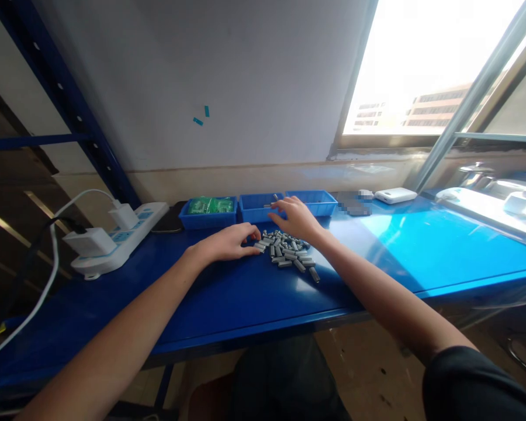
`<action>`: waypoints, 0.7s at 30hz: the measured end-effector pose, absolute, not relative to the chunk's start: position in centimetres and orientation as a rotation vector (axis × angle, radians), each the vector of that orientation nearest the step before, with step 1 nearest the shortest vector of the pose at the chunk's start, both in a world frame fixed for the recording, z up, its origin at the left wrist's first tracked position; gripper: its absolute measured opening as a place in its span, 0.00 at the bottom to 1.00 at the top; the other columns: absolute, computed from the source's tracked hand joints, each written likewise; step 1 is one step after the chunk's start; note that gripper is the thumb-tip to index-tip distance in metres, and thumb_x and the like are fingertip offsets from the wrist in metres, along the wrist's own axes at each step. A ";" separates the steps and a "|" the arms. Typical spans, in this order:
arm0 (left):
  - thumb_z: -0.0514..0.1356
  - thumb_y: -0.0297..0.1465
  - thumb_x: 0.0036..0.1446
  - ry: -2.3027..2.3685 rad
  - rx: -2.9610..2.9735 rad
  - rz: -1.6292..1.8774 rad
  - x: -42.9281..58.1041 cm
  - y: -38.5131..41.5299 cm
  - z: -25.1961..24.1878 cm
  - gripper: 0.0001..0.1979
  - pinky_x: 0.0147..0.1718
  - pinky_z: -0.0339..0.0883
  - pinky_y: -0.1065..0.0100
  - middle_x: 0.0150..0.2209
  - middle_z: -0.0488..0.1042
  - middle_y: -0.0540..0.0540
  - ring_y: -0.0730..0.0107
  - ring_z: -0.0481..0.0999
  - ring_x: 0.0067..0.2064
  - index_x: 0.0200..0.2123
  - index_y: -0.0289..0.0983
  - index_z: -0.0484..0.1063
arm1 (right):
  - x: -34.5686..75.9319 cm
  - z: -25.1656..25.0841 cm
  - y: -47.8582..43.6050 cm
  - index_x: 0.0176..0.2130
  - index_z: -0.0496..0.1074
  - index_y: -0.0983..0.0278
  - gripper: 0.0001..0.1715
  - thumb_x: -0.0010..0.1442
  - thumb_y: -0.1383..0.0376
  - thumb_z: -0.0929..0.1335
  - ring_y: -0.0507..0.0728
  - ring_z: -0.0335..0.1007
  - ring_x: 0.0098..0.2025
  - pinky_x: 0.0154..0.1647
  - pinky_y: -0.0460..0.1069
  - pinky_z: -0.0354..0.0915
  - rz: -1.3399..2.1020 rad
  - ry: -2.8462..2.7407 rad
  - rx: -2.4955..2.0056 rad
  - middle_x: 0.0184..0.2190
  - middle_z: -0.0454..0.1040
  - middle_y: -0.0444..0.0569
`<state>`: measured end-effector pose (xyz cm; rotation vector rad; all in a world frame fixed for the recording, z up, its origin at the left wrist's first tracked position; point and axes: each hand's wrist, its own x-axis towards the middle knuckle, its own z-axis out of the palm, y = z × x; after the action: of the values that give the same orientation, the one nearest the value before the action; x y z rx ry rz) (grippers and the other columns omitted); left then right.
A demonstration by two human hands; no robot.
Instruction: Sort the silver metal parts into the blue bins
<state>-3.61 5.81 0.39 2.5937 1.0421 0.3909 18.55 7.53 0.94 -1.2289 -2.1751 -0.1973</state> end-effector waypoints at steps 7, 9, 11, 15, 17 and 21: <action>0.56 0.40 0.57 1.118 2.648 0.373 -4.2 6.7 0.4 0.12 0.34 0.63 0.66 0.34 0.76 0.44 0.60 0.75 0.36 0.34 0.38 0.71 | 15.8 0.4 4.5 0.41 0.72 0.66 0.14 0.60 0.59 0.68 0.57 0.68 0.40 0.39 0.48 0.59 0.041 -2.486 -1.008 0.34 0.74 0.50; 0.57 0.39 0.56 1.133 2.607 0.390 -4.4 6.8 0.3 0.10 0.32 0.63 0.67 0.33 0.75 0.45 0.62 0.74 0.34 0.34 0.38 0.69 | 15.4 0.2 4.5 0.42 0.72 0.67 0.14 0.59 0.59 0.68 0.57 0.67 0.40 0.39 0.49 0.59 0.028 -2.521 -1.019 0.35 0.73 0.51; 0.59 0.37 0.54 1.114 2.535 0.416 -4.6 6.8 0.2 0.10 0.31 0.63 0.68 0.33 0.74 0.47 0.66 0.72 0.32 0.36 0.39 0.65 | 15.3 -0.1 4.5 0.41 0.72 0.67 0.14 0.59 0.59 0.69 0.58 0.67 0.41 0.41 0.49 0.60 -0.014 -2.557 -1.047 0.37 0.72 0.52; 0.60 0.34 0.52 0.977 2.376 0.503 -4.7 6.8 0.0 0.14 0.30 0.63 0.70 0.32 0.72 0.51 0.71 0.70 0.30 0.39 0.40 0.58 | 15.0 -0.7 4.5 0.40 0.74 0.66 0.13 0.59 0.59 0.67 0.58 0.66 0.42 0.43 0.50 0.59 -0.122 -2.613 -1.039 0.38 0.71 0.52; 0.61 0.35 0.52 0.918 2.292 0.563 -4.7 6.9 0.0 0.16 0.30 0.63 0.71 0.30 0.70 0.52 0.72 0.70 0.30 0.39 0.40 0.55 | 14.8 -0.8 4.2 0.38 0.74 0.65 0.11 0.60 0.61 0.66 0.58 0.66 0.42 0.43 0.51 0.59 -0.173 -2.625 -1.004 0.37 0.71 0.52; 0.60 0.40 0.55 0.904 2.156 0.753 -4.6 7.1 0.3 0.18 0.33 0.64 0.70 0.31 0.72 0.52 0.72 0.72 0.33 0.43 0.40 0.55 | 15.3 0.5 4.0 0.36 0.73 0.65 0.09 0.61 0.64 0.64 0.57 0.65 0.40 0.42 0.51 0.59 -0.274 -2.404 -0.973 0.35 0.72 0.51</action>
<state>-4.59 7.06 0.33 2.1559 0.9037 0.7533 15.31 4.01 0.53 -0.9728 -2.4041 -0.2740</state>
